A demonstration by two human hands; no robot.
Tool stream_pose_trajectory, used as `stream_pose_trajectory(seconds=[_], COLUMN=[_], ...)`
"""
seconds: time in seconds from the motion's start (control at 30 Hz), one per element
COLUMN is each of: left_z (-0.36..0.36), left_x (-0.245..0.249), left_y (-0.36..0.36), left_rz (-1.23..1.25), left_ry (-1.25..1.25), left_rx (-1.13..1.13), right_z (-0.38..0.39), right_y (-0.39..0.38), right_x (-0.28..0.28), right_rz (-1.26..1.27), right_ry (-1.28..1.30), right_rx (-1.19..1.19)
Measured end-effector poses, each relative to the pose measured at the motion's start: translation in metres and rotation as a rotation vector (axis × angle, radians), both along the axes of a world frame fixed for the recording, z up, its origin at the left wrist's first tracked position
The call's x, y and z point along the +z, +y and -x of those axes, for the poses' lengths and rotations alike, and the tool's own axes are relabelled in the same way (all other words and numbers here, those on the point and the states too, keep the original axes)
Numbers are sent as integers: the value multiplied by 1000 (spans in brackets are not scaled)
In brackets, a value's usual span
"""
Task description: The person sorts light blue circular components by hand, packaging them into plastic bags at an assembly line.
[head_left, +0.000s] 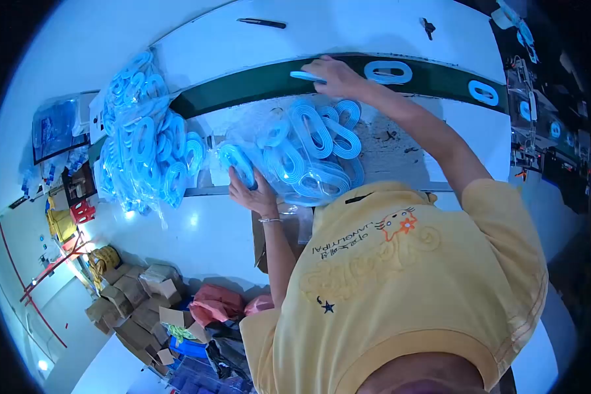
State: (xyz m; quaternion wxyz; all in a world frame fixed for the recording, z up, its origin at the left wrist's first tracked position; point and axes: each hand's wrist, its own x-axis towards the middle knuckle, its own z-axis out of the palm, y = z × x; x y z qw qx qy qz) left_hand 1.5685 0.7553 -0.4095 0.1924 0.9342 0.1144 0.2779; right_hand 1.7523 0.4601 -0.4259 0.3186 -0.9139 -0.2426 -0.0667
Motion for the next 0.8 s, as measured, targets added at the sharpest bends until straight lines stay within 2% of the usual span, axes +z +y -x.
stream_pose_trajectory(seconds=[0.07, 0.27, 0.4, 0.47, 0.5, 0.57, 0.63, 0.67, 0.73, 0.8], left_z=[1, 5, -1, -4, -3, 0, 2, 2, 1, 1], left_x=[1, -2, 3, 5, 5, 5, -1, 8, 47, 73], left_y=[0, 0, -2, -3, -4, -5, 9, 8, 5, 12], left_rz=[1, 11, -13, 21, 56, 124, 559, 567, 913, 767], left_ry=[42, 45, 32, 14, -5, -39, -100, -97, -92, -170], left_rx=[17, 35, 35, 33, 39, 44, 43, 35, 278, 310], right_z=[-22, -24, -20, 8, 30, 74, 118, 124, 133, 108], right_y=[14, 23, 25, 18, 8, -9, -19, -23, -28, -51], right_x=[-18, -3, -13, 29, 53, 108, 76, 69, 62, 70], right_rz=[61, 157, -15, -111, -67, 141, 154, 160, -272, -349], right_ry=[-144, -325, -467, -195, -18, 574, 480, 481, 693, 621], right_rx=[254, 97, 125, 27, 4, 53, 88, 78, -2, -12])
